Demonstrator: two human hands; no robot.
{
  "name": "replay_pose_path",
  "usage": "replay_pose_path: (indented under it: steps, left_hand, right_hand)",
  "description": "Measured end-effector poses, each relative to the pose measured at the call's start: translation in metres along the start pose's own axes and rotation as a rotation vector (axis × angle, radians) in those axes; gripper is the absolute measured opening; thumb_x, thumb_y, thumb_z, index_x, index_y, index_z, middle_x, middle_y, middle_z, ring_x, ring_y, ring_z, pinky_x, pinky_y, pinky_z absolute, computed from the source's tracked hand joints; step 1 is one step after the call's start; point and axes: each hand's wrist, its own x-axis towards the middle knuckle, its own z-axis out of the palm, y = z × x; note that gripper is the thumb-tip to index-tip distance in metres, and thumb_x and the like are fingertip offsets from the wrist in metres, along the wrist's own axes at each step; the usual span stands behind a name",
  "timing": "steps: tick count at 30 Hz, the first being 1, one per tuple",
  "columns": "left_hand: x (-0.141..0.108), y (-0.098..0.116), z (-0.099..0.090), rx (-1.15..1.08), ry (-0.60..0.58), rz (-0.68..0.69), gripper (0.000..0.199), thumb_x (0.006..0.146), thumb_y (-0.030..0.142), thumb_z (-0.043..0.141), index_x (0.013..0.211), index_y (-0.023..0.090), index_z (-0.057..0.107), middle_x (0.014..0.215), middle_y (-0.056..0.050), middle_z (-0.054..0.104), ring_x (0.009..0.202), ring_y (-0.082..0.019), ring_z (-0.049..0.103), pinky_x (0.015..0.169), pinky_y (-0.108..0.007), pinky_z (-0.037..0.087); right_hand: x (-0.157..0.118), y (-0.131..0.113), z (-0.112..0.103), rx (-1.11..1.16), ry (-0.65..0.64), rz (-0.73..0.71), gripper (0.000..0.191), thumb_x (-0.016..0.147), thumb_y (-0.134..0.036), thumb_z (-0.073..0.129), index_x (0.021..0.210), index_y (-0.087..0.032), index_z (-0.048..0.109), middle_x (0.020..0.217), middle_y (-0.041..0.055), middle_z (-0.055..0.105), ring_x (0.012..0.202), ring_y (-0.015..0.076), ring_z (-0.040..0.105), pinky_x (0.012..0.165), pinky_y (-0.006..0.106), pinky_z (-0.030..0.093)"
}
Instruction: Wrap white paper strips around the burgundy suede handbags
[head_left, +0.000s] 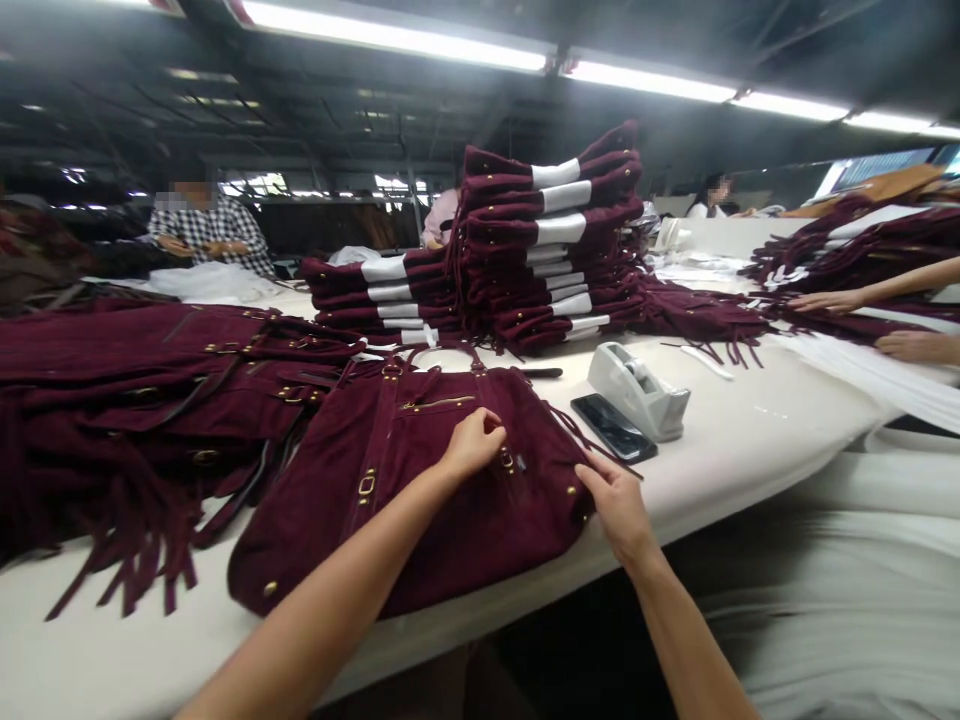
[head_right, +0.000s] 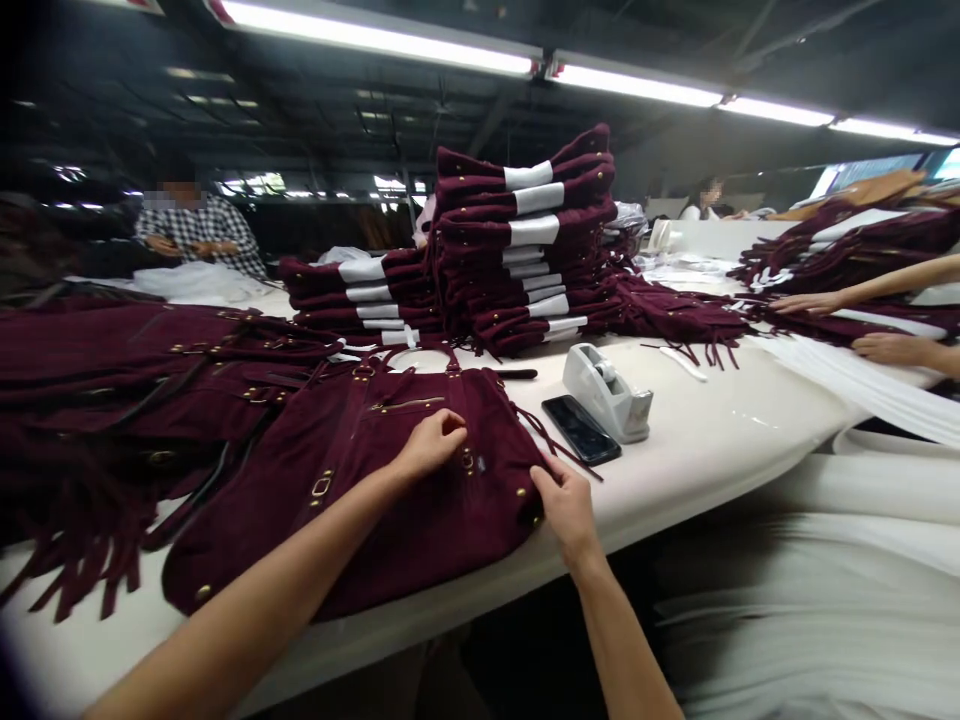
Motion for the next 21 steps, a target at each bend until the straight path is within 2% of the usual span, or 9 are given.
replay_pose_path:
  steps: [2, 4, 7, 9, 12, 14, 16, 18, 21]
  left_hand:
    - [-0.007, -0.003, -0.028, 0.114, 0.015, 0.077, 0.010, 0.074, 0.017, 0.061, 0.083, 0.019, 0.063, 0.089, -0.006, 0.067, 0.089, -0.022, 0.065, 0.089, -0.034, 0.051]
    - [-0.025, -0.013, -0.057, 0.206, 0.056, 0.135, 0.020, 0.075, 0.021, 0.061, 0.094, 0.019, 0.065, 0.107, -0.010, 0.065, 0.108, -0.027, 0.059, 0.103, -0.041, 0.043]
    - [-0.066, -0.047, -0.094, 0.360, 0.155, 0.163, 0.034, 0.080, 0.026, 0.055, 0.111, 0.015, 0.062, 0.133, -0.017, 0.052, 0.131, -0.034, 0.041, 0.116, -0.049, 0.026]
    - [-0.092, -0.075, -0.111, 0.555, 0.229, 0.117, 0.041, 0.086, 0.035, 0.046, 0.118, 0.013, 0.059, 0.135, -0.018, 0.051, 0.130, -0.035, 0.042, 0.115, -0.053, 0.027]
    - [-0.115, -0.102, -0.121, 0.592, 0.256, 0.020, 0.050, 0.092, 0.042, 0.034, 0.124, 0.010, 0.055, 0.133, -0.018, 0.054, 0.127, -0.031, 0.048, 0.112, -0.049, 0.034]
    - [-0.118, -0.107, -0.123, 0.574, 0.251, 0.024, 0.050, 0.093, 0.041, 0.032, 0.124, 0.011, 0.055, 0.133, -0.016, 0.055, 0.128, -0.027, 0.048, 0.113, -0.045, 0.035]
    - [-0.115, -0.106, -0.122, 0.577, 0.230, 0.047, 0.047, 0.093, 0.040, 0.032, 0.121, 0.013, 0.058, 0.134, -0.014, 0.055, 0.128, -0.025, 0.047, 0.114, -0.043, 0.033]
    - [-0.112, -0.103, -0.121, 0.594, 0.205, 0.063, 0.047, 0.093, 0.039, 0.031, 0.121, 0.013, 0.059, 0.135, -0.013, 0.055, 0.129, -0.024, 0.047, 0.115, -0.043, 0.031]
    - [-0.111, -0.105, -0.122, 0.636, 0.188, 0.075, 0.050, 0.093, 0.039, 0.029, 0.123, 0.011, 0.059, 0.137, -0.014, 0.054, 0.130, -0.026, 0.046, 0.116, -0.045, 0.029]
  right_hand:
    - [0.021, 0.011, -0.009, -0.092, 0.068, -0.039, 0.052, 0.070, -0.042, 0.068, 0.115, -0.014, 0.069, 0.111, 0.0110, 0.070, 0.103, 0.0279, 0.064, 0.090, 0.041, 0.052]
    - [0.030, 0.015, -0.016, -0.204, 0.065, -0.094, 0.055, 0.073, -0.042, 0.064, 0.121, -0.015, 0.066, 0.113, 0.0104, 0.069, 0.104, 0.0270, 0.063, 0.091, 0.040, 0.052]
    - [0.023, 0.009, -0.019, -0.306, 0.042, -0.128, 0.063, 0.076, -0.044, 0.062, 0.133, -0.019, 0.057, 0.110, 0.0085, 0.069, 0.100, 0.0243, 0.064, 0.089, 0.037, 0.051]
    - [0.011, 0.005, -0.018, -0.308, 0.046, -0.098, 0.074, 0.075, -0.048, 0.065, 0.140, -0.018, 0.049, 0.103, 0.0073, 0.069, 0.089, 0.0214, 0.066, 0.082, 0.033, 0.053]
    - [-0.007, 0.005, -0.017, -0.299, 0.067, -0.069, 0.084, 0.074, -0.052, 0.067, 0.146, -0.020, 0.039, 0.107, 0.0072, 0.066, 0.075, 0.0173, 0.064, 0.071, 0.029, 0.054]
    - [-0.012, 0.008, -0.019, -0.386, 0.044, -0.139, 0.072, 0.081, -0.050, 0.060, 0.145, -0.025, 0.041, 0.120, 0.0080, 0.061, 0.083, 0.0186, 0.064, 0.077, 0.032, 0.054]
    - [-0.013, 0.007, -0.022, -0.582, -0.023, -0.267, 0.054, 0.088, -0.044, 0.048, 0.139, -0.027, 0.050, 0.126, 0.0075, 0.059, 0.098, 0.0222, 0.062, 0.091, 0.038, 0.050]
    - [-0.008, -0.003, -0.025, -0.844, -0.073, -0.433, 0.044, 0.089, -0.035, 0.042, 0.128, -0.028, 0.061, 0.125, 0.0083, 0.059, 0.111, 0.0267, 0.056, 0.100, 0.047, 0.042]
    - [0.006, -0.040, -0.019, -1.119, -0.118, -0.695, 0.037, 0.086, -0.026, 0.045, 0.113, -0.025, 0.071, 0.126, 0.0105, 0.058, 0.117, 0.0313, 0.052, 0.102, 0.053, 0.040]
